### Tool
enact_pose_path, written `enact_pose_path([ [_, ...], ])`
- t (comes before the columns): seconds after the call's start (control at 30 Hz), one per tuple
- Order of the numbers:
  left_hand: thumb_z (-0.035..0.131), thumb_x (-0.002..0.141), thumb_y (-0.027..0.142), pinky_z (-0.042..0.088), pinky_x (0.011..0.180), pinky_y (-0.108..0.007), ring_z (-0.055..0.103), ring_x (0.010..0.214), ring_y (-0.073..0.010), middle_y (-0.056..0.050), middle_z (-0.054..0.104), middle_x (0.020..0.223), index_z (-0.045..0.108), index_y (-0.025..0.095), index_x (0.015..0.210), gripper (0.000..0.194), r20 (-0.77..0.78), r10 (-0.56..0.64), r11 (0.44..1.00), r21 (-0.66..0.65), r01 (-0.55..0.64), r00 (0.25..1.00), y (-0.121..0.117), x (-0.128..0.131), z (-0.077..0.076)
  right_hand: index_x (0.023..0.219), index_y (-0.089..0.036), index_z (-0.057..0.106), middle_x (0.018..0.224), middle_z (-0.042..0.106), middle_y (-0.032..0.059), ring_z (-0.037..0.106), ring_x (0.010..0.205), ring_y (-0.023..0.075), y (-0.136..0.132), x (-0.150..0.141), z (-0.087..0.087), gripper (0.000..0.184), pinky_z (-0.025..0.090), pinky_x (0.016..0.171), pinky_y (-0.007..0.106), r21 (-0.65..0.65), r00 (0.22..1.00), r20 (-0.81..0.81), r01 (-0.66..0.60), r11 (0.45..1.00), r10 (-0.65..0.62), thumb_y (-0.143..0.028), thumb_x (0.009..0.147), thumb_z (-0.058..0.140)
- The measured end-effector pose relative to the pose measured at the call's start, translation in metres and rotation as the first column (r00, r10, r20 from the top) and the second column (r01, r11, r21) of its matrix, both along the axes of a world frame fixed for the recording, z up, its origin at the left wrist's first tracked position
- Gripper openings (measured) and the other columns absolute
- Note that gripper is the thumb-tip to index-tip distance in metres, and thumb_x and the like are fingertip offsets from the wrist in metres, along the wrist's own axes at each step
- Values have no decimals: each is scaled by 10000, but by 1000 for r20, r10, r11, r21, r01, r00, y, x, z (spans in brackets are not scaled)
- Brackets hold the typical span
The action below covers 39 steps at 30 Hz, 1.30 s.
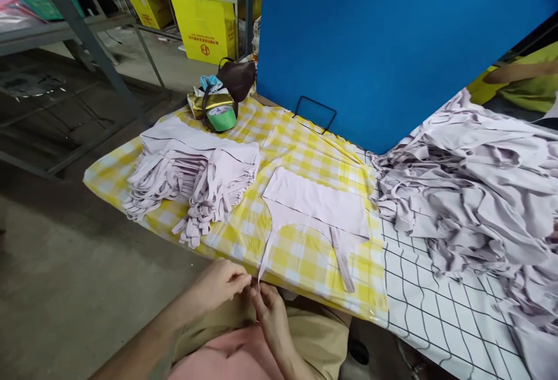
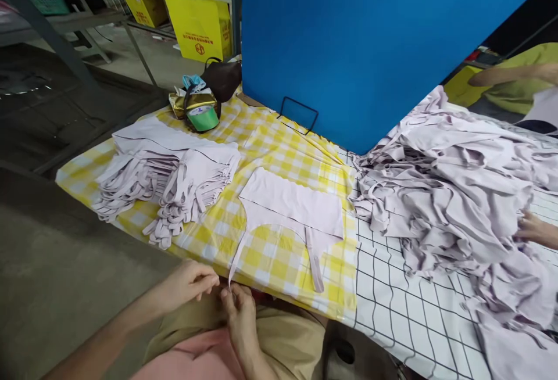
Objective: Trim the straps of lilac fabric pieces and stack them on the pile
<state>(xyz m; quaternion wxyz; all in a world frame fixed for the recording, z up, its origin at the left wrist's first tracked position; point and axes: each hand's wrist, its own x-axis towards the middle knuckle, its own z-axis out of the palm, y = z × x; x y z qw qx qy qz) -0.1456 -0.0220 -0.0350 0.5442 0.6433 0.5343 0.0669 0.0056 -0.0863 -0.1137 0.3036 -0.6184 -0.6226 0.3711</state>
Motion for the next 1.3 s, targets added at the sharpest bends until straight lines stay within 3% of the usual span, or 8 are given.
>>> enact_pose_path([
  [0.27, 455, 791, 417, 345, 537, -207, 524, 576, -135, -22, 622, 587, 644, 109, 629, 395, 107, 68, 997, -31, -65, 992, -28, 32, -48, 931, -182, 601, 780, 658, 70, 582, 701, 225, -37, 5, 9, 294, 421, 697, 376, 241, 880, 474, -162, 957, 29, -85, 860, 333],
  [0.47, 460, 741, 507, 437, 588, -247, 571, 587, -151, -68, 660, 661, 665, 99, 687, 460, 267, 349, 883, -416, -220, 898, -26, 39, -42, 1111, -128, 524, 692, 619, 48, 532, 609, 201, -48, 15, 31, 345, 374, 684, 366, 415, 806, 592, -301, 859, -4, -45, 855, 309],
  [0.6, 469, 729, 508, 422, 518, -238, 546, 512, -142, -56, 612, 560, 621, 107, 585, 452, 221, 294, 859, -488, -155, 930, -22, 30, -33, 915, -176, 530, 613, 571, -7, 505, 561, 151, -39, 28, 53, 209, 353, 685, 326, 452, 866, 498, -295, 842, 36, -99, 905, 335],
  [0.73, 463, 776, 394, 377, 514, -232, 495, 470, -133, -20, 524, 453, 542, 149, 479, 393, -31, 65, 987, -143, -69, 997, -17, 18, -11, 834, -199, 524, 659, 580, -6, 507, 600, 137, -15, 38, 76, 166, 342, 650, 293, 391, 918, 380, -274, 879, 117, -146, 911, 387],
  [0.87, 442, 814, 291, 399, 592, -220, 527, 601, -116, -46, 623, 822, 639, 168, 820, 233, 72, 122, 963, 232, -136, 990, -9, 14, 20, 817, -206, 543, 700, 603, 3, 529, 630, 138, 14, 43, 97, 208, 364, 628, 266, 300, 915, 338, -329, 895, 222, -163, 918, 367],
  [0.97, 500, 804, 323, 403, 525, -191, 527, 540, -73, -43, 605, 971, 573, 190, 1081, 316, 333, 43, 998, 27, -55, 942, -3, 21, 30, 838, -213, 543, 717, 628, 3, 544, 627, 141, 33, 45, 106, 204, 387, 615, 255, 245, 917, 318, -323, 914, 239, -178, 916, 358],
  [1.13, 485, 807, 477, 301, 385, -172, 442, 376, -60, 39, 520, 533, 582, 127, 802, 363, 423, 146, 970, -238, -46, 894, 5, 36, 23, 884, -216, 522, 692, 638, -2, 557, 613, 154, 55, 51, 106, 144, 407, 560, 243, 187, 926, 338, -242, 952, 170, -259, 904, 386],
  [1.3, 481, 743, 637, 257, 325, -164, 424, 307, -58, 48, 518, 467, 540, 133, 778, 508, 457, 305, 917, -378, -129, 836, 12, 41, 17, 971, -183, 534, 747, 607, 37, 544, 646, 159, 60, 55, 93, 184, 374, 601, 274, 480, 864, 502, -244, 843, -35, -177, 905, 362],
])
